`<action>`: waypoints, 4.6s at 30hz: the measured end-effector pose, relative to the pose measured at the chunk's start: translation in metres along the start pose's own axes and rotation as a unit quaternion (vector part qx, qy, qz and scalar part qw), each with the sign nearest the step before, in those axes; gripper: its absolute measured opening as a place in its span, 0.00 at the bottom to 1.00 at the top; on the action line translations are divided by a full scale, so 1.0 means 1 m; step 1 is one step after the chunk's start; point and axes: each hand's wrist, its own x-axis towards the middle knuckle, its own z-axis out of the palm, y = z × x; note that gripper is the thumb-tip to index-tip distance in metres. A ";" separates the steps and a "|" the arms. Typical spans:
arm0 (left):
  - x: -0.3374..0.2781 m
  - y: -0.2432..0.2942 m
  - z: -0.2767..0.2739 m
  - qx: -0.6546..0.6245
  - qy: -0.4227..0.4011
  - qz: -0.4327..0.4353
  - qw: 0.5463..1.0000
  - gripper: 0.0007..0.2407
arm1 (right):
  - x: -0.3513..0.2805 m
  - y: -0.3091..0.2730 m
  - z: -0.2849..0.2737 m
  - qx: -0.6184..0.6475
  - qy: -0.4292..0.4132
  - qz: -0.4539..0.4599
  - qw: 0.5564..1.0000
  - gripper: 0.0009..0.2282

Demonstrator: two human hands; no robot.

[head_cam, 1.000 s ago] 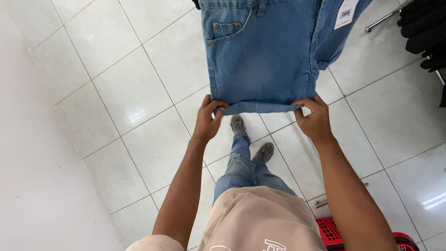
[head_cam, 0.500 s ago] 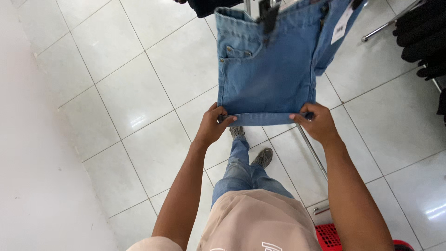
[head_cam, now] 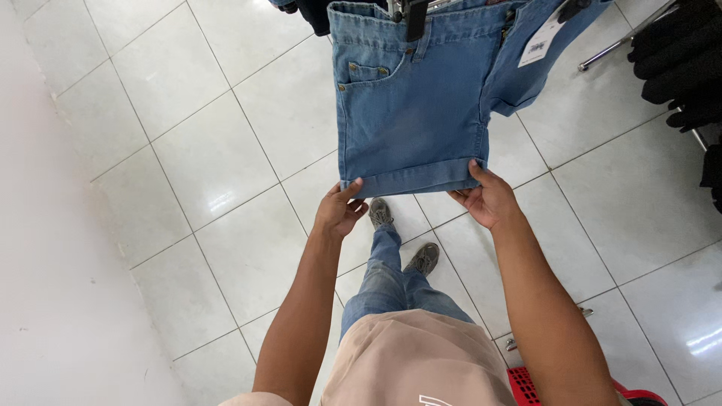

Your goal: The person takes denim shorts from a red and black plastic basket, attaches them to a black hanger using the built-in clips, and hangs the garment on a metal clothing rack.

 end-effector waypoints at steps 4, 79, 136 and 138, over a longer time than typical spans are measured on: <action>-0.013 0.010 0.013 -0.106 0.021 0.011 0.994 0.09 | 0.013 0.005 -0.016 -0.049 0.016 -0.054 0.997 0.04; 0.060 0.138 0.020 -0.065 -0.046 0.104 0.991 0.07 | 0.141 -0.071 -0.053 -0.432 0.035 -0.255 0.864 0.32; 0.123 -0.021 0.143 0.353 -0.244 -0.041 0.902 0.23 | -0.059 0.019 -0.140 -0.191 0.343 -0.297 0.870 0.13; 0.122 -0.016 0.139 0.329 -0.259 -0.081 0.904 0.27 | -0.064 0.020 -0.128 -0.189 0.339 -0.300 0.872 0.14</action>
